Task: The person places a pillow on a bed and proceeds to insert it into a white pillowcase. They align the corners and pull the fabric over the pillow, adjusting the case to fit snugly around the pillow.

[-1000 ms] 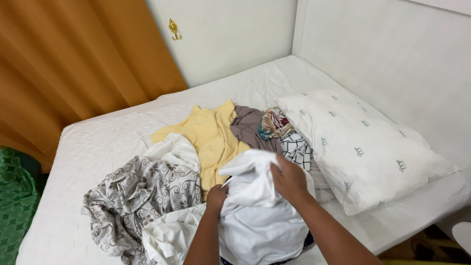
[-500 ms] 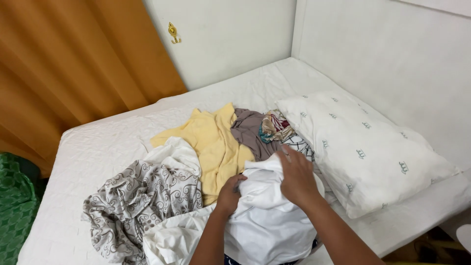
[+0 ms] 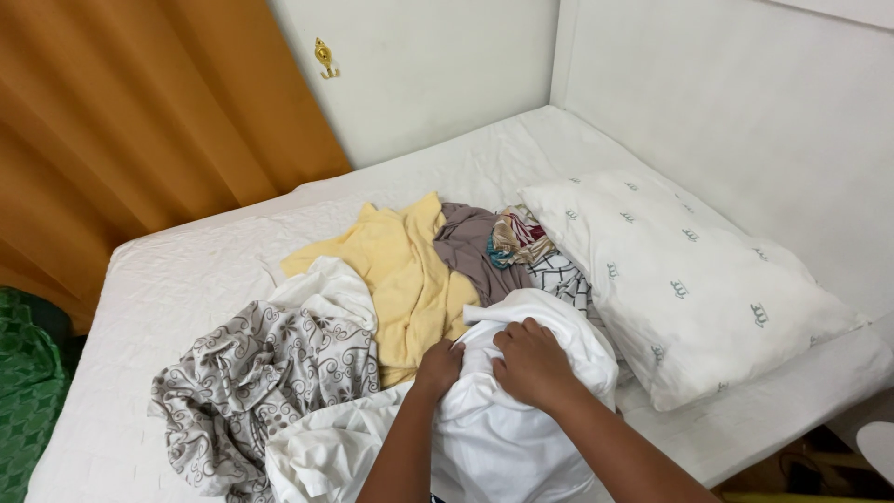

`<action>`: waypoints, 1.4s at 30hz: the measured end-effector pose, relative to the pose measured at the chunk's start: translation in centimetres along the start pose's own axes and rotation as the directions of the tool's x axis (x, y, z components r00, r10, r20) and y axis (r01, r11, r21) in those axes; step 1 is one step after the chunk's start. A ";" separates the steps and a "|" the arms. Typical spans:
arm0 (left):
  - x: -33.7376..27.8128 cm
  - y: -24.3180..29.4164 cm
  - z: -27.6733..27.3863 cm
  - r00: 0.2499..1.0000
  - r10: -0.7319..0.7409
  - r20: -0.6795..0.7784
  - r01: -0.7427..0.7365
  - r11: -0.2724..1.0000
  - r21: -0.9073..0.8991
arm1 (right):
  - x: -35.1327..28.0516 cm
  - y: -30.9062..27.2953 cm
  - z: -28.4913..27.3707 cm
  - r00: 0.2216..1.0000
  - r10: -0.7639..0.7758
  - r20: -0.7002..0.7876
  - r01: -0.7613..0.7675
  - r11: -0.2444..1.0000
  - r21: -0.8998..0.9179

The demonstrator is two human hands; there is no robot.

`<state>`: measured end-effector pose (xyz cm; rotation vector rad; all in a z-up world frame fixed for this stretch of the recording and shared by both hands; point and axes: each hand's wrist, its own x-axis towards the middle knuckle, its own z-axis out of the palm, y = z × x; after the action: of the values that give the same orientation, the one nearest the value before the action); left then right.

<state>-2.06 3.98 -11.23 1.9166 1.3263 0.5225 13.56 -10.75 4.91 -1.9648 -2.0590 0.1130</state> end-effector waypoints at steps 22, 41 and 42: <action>0.5 -5.5 -3.1 0.878 -0.338 -0.339 0.392 0.914 0.105 | -3.9 0.4 -0.4 0.828 -0.166 -0.535 0.228 0.972 0.051; -0.9 -7.9 -2.9 0.952 -0.155 -0.263 0.014 0.882 -0.471 | -2.0 2.4 4.0 1.000 0.010 0.010 -0.012 0.978 0.208; -1.6 -6.8 -3.1 0.959 -0.249 -0.137 0.152 0.857 -0.493 | -1.7 2.4 4.3 0.997 0.023 0.078 -0.037 0.981 0.192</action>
<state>-9.04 4.88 -14.26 1.3276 1.3482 0.8611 14.76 -11.69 -0.05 -1.8994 -1.9809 0.3849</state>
